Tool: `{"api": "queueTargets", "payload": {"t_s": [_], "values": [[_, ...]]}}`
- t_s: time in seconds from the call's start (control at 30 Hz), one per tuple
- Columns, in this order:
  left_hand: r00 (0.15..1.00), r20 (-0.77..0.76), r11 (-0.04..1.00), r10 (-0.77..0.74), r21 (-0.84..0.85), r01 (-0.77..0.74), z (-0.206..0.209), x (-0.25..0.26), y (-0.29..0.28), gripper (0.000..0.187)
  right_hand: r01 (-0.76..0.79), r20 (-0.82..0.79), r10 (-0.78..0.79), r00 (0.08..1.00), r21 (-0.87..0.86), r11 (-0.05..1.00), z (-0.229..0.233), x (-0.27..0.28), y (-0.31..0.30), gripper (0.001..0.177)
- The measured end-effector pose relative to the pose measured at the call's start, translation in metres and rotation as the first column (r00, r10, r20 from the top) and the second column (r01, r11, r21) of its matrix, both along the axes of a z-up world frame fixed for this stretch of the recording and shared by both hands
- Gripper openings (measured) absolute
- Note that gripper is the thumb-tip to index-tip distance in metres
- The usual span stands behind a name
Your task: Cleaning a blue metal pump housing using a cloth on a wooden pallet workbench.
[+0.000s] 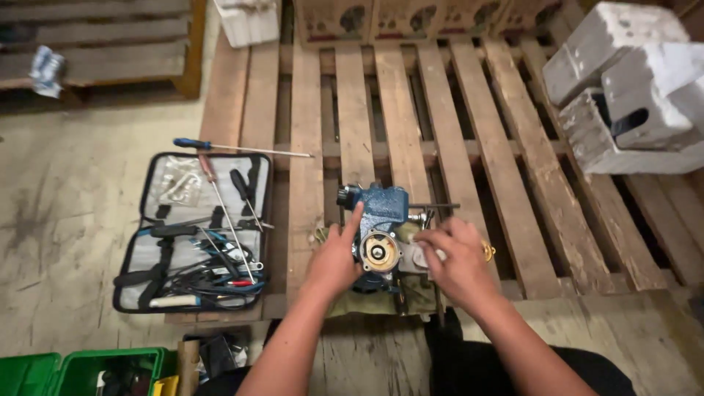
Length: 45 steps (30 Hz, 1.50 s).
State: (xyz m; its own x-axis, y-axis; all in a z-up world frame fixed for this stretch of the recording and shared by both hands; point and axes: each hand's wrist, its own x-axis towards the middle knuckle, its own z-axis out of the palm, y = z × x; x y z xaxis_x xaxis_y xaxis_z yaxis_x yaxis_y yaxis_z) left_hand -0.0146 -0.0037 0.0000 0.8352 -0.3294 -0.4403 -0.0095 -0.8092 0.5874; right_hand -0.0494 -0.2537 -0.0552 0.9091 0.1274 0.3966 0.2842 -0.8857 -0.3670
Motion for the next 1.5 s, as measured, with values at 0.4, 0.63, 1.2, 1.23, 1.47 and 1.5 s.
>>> {"api": "queueTargets", "payload": {"t_s": [0.4,0.63,1.2,1.23,1.47,1.5], "values": [[0.976,-0.18,0.981,0.121,0.173,-0.09,0.019,-0.048,-0.016,0.101,0.482,-0.509,-0.385,0.77,0.068,0.874,0.096,-0.027,-0.035,0.033],[0.95,-0.286,0.982,0.123,0.175,-0.075,0.054,-0.059,0.003,0.097,0.425,-0.568,-0.3,0.766,0.098,0.9,0.067,0.005,-0.028,0.028],[0.981,-0.19,0.998,-0.034,0.048,0.044,0.04,0.01,-0.003,0.14,0.299,-0.662,0.184,0.726,0.546,0.783,0.024,0.05,0.042,0.019],[0.98,-0.196,0.998,-0.03,0.045,0.039,0.037,0.011,-0.005,0.14,0.299,-0.667,0.186,0.721,0.541,0.786,0.021,0.053,0.042,0.019],[0.985,-0.171,0.998,-0.035,0.049,0.044,0.033,0.007,-0.008,0.139,0.306,-0.75,-0.016,0.662,0.249,0.919,0.025,0.056,0.047,0.026],[0.986,-0.164,0.998,-0.03,0.041,0.037,0.036,0.005,-0.008,0.136,0.317,-0.777,-0.069,0.626,0.173,0.933,0.03,0.055,0.047,0.031]]}}
